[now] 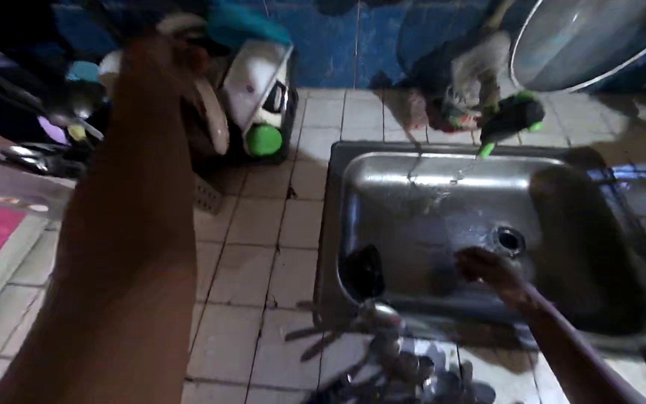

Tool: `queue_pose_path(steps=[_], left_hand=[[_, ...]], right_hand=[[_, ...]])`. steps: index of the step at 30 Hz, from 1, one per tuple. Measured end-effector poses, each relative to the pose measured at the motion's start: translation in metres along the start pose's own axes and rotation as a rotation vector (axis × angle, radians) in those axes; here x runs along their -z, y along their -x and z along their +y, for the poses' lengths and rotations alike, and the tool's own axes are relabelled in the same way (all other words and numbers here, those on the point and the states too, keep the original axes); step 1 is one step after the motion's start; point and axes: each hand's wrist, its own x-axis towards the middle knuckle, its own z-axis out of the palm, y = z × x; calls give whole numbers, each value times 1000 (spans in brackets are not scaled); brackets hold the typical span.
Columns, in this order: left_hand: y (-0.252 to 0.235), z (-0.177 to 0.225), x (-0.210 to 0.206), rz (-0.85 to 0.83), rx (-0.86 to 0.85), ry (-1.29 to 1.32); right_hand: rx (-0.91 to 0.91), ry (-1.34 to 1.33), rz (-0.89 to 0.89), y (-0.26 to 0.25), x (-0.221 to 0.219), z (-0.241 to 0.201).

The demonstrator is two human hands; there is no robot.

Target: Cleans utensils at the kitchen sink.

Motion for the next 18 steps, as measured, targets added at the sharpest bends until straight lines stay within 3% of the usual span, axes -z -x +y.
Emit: queue_pose_path(steps=[2,4,8,11,14,18], left_hand=[[16,6,-13,-46,3,243],[75,13,-23,-196,-133,194],[237,-27,-28,-756,-516,-443],[340,-88,-31,-1034,-374,-779],[391,-132,-29,-1051,-173,-844],[446,-151,-34,-905,-207,-921]], right_hand=[[24,143,-6,6,-6,-6],[75,316,18,14,-11,-7],[281,532,-34,50,-3,-3],[387,593,12,93,8,4],[450,567,12,131,22,23],[244,562,-181,164,29,38]])
